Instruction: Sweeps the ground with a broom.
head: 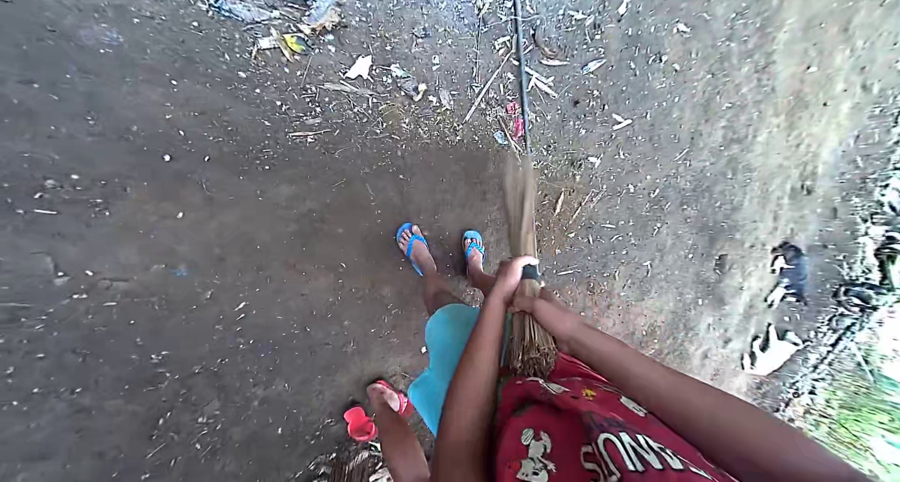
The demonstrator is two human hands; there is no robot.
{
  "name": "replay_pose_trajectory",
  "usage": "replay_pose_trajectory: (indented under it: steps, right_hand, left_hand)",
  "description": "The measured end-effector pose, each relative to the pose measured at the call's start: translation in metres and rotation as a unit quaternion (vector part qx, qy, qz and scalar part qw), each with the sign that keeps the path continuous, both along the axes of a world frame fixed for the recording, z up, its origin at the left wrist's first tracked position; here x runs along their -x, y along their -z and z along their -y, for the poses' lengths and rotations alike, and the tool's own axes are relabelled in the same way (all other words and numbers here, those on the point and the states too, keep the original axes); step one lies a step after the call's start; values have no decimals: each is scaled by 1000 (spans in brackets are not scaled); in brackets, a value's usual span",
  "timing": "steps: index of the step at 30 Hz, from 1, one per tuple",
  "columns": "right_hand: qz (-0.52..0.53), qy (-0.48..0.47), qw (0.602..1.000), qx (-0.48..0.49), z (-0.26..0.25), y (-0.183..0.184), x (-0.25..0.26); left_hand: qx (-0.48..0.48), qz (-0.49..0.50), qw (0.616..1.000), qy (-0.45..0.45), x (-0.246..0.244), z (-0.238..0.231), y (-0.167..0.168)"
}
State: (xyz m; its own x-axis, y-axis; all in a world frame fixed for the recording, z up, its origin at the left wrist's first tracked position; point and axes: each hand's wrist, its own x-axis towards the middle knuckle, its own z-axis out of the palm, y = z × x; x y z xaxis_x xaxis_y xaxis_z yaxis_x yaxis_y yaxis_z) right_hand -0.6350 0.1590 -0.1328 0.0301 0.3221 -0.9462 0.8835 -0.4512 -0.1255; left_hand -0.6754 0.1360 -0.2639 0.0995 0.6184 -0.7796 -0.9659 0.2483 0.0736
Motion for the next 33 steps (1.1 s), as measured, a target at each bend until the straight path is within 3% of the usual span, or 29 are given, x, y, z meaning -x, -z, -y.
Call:
replay_pose_trajectory:
  steps: [4, 6, 10, 12, 13, 15, 18, 21, 23, 27, 30, 33]
  right_hand:
    - [-97, -124, 974, 162, 20, 12, 20]
    - [-124, -161, 945, 256, 27, 22, 36]
    - [-191, -169, 860, 442, 56, 55, 71]
    - [-231, -93, 815, 523, 64, 82, 80]
    - [-231, -61, 813, 531, 64, 91, 81]
    - [-217, -68, 849, 477, 53, 103, 75]
    - [-195, 10, 925, 327, 2, 113, 42]
    - [-240, 145, 922, 267, -86, 103, 7]
    - [-240, 190, 925, 224, -130, 83, -16]
    - [-178, 215, 958, 58, -147, 53, -36]
    - [-93, 117, 986, -79, -136, 33, -37]
    - [-119, 74, 988, -68, -134, 1, -52]
  left_hand:
    - [167, -49, 962, -209, 30, 77, -6]
    - [225, -99, 933, -262, 39, 117, -11]
    - [328, -190, 899, -219, 45, 197, -26]
    - [384, -167, 877, -234, 45, 224, -32]
    - [416, -159, 861, -245, 42, 234, -33]
    - [476, -166, 836, -216, 30, 251, -33]
    - [500, -213, 839, -31, 6, 269, -28]
    - [457, -232, 846, 151, 1, 266, -18]
    - [439, -252, 838, 203, 5, 256, -11]
    - [388, -318, 852, 149, 29, 212, 4]
    - [348, -323, 876, 81, 45, 174, 9]
    - [305, -309, 899, 50, 57, 147, 4]
